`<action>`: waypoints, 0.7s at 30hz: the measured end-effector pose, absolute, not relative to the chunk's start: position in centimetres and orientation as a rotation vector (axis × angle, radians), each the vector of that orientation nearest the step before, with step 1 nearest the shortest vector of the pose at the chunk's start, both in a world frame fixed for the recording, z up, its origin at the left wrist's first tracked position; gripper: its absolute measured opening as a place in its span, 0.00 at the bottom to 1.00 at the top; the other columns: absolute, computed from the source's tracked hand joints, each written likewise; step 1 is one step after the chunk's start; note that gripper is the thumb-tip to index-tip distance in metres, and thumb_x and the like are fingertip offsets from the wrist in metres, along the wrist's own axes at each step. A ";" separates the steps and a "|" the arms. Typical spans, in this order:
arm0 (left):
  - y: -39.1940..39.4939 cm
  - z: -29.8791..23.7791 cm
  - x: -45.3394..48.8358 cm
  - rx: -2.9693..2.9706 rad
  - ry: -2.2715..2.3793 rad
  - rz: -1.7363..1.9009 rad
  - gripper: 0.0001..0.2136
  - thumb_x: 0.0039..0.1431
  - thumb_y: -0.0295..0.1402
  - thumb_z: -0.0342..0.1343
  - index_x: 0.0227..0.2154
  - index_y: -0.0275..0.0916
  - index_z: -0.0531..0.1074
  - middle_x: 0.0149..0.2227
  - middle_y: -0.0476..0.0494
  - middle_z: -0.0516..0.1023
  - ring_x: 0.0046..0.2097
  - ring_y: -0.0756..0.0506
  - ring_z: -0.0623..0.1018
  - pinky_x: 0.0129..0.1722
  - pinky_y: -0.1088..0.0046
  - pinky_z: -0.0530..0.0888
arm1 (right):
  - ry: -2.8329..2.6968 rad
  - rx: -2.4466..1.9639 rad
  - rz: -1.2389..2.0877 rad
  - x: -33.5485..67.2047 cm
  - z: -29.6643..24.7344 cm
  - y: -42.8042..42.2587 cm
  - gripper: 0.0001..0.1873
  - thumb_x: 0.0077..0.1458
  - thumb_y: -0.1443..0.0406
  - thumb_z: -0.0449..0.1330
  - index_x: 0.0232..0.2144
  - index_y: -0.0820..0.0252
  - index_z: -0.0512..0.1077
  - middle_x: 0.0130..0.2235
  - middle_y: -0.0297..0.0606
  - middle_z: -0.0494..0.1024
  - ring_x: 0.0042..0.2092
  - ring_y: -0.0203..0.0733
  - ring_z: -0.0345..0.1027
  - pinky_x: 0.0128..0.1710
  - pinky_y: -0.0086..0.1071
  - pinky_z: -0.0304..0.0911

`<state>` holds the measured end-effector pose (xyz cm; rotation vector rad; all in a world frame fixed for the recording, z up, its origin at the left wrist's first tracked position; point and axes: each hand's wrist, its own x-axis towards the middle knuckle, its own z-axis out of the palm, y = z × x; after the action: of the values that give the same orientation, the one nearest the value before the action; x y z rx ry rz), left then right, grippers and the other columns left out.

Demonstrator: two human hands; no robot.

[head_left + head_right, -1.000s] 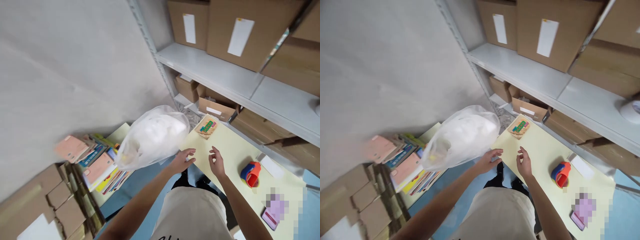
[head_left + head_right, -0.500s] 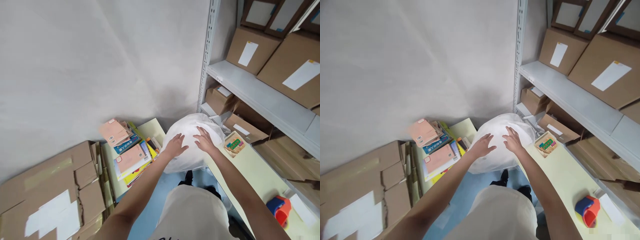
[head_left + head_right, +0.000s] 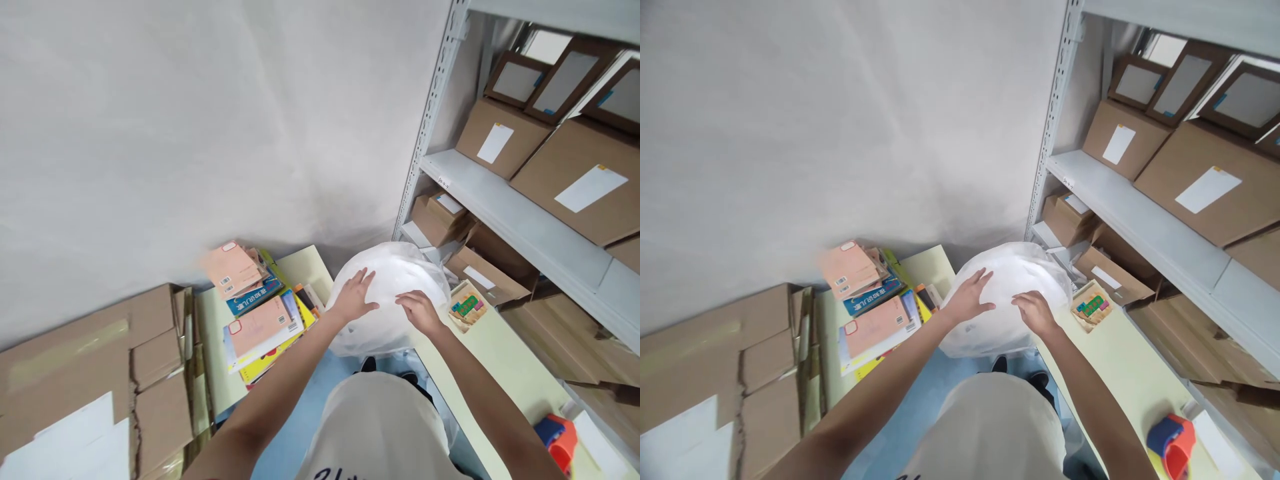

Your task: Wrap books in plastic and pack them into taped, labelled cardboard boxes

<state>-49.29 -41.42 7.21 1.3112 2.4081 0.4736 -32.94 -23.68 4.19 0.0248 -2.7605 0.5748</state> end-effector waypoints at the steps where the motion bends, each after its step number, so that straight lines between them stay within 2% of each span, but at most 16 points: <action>1: -41.0 7.5 -49.0 1.365 2.397 0.464 0.37 0.56 0.37 0.62 0.66 0.35 0.56 0.70 0.28 0.54 0.70 0.33 0.56 0.65 0.51 0.59 | -2.752 0.067 0.586 -32.8 4.1 -24.0 0.18 0.57 0.77 0.55 0.35 0.54 0.80 0.42 0.38 0.85 0.42 0.42 0.79 0.45 0.37 0.71; 4: -39.7 7.9 -48.6 1.455 2.410 0.389 0.24 0.60 0.27 0.56 0.60 0.40 0.66 0.65 0.33 0.65 0.66 0.35 0.65 0.63 0.52 0.62 | -2.783 0.163 0.603 -32.5 3.7 -24.7 0.18 0.53 0.79 0.56 0.32 0.53 0.80 0.39 0.37 0.85 0.40 0.42 0.80 0.41 0.35 0.71; 6: -39.0 8.0 -48.9 1.475 2.423 0.334 0.19 0.60 0.21 0.51 0.52 0.39 0.73 0.57 0.35 0.76 0.59 0.37 0.74 0.58 0.57 0.67 | -2.819 0.176 0.617 -32.3 3.6 -25.1 0.18 0.52 0.79 0.56 0.31 0.54 0.80 0.38 0.37 0.85 0.38 0.42 0.80 0.39 0.35 0.71; 8: -38.7 7.9 -49.2 1.471 2.435 0.304 0.16 0.60 0.19 0.48 0.44 0.37 0.77 0.46 0.35 0.81 0.50 0.39 0.80 0.52 0.61 0.71 | -2.843 0.172 0.642 -32.0 4.0 -25.1 0.16 0.52 0.78 0.57 0.32 0.55 0.80 0.38 0.38 0.85 0.39 0.43 0.80 0.40 0.36 0.72; 10: -38.6 7.9 -49.5 1.457 2.455 0.313 0.14 0.62 0.20 0.46 0.41 0.36 0.77 0.41 0.35 0.82 0.45 0.39 0.81 0.47 0.62 0.72 | -2.817 0.145 0.658 -31.7 4.9 -24.9 0.11 0.51 0.73 0.61 0.33 0.55 0.80 0.44 0.42 0.83 0.46 0.47 0.78 0.46 0.41 0.71; 13: -38.8 8.3 -49.5 1.471 2.469 0.357 0.15 0.64 0.23 0.45 0.44 0.37 0.76 0.43 0.36 0.82 0.46 0.40 0.81 0.48 0.63 0.72 | -2.676 -0.029 0.680 -31.8 7.1 -24.3 0.03 0.52 0.64 0.65 0.31 0.55 0.80 0.56 0.46 0.76 0.59 0.53 0.69 0.56 0.48 0.66; 15: -38.9 9.0 -49.2 1.513 2.454 0.409 0.15 0.64 0.23 0.44 0.46 0.38 0.75 0.44 0.38 0.82 0.48 0.40 0.80 0.50 0.62 0.71 | -2.576 -0.226 0.669 -32.3 8.8 -23.7 0.08 0.55 0.61 0.64 0.37 0.54 0.80 0.58 0.47 0.73 0.60 0.53 0.66 0.58 0.49 0.64; 18: -39.1 10.4 -48.8 1.625 2.398 0.585 0.16 0.64 0.23 0.43 0.46 0.39 0.74 0.45 0.40 0.82 0.49 0.41 0.80 0.56 0.59 0.69 | -2.631 -0.343 0.553 -33.7 11.0 -23.2 0.29 0.52 0.60 0.67 0.56 0.54 0.71 0.63 0.49 0.67 0.64 0.56 0.60 0.61 0.53 0.58; 19: -39.2 10.9 -48.6 1.666 2.370 0.662 0.16 0.63 0.23 0.43 0.46 0.39 0.74 0.45 0.40 0.82 0.49 0.41 0.80 0.57 0.58 0.68 | -2.696 -0.316 0.498 -34.2 11.7 -23.1 0.33 0.51 0.61 0.67 0.59 0.54 0.68 0.65 0.50 0.64 0.66 0.57 0.57 0.62 0.55 0.54; 20: -39.2 11.5 -48.5 1.700 2.343 0.738 0.16 0.64 0.24 0.43 0.46 0.40 0.74 0.45 0.41 0.82 0.48 0.42 0.80 0.59 0.58 0.67 | -2.755 -0.277 0.448 -34.7 12.3 -23.1 0.32 0.52 0.63 0.66 0.59 0.54 0.68 0.66 0.50 0.63 0.67 0.58 0.55 0.63 0.56 0.52; 21: -39.2 12.0 -48.3 1.724 2.319 0.808 0.16 0.64 0.24 0.43 0.46 0.40 0.74 0.45 0.42 0.82 0.48 0.42 0.80 0.60 0.58 0.67 | -2.791 -0.243 0.407 -35.2 12.8 -23.0 0.26 0.54 0.64 0.64 0.56 0.54 0.70 0.66 0.49 0.64 0.67 0.58 0.54 0.63 0.57 0.50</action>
<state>-48.32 -39.25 11.99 1.7236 2.3193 0.8076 -35.17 -23.02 12.81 -0.2426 -2.7909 0.4073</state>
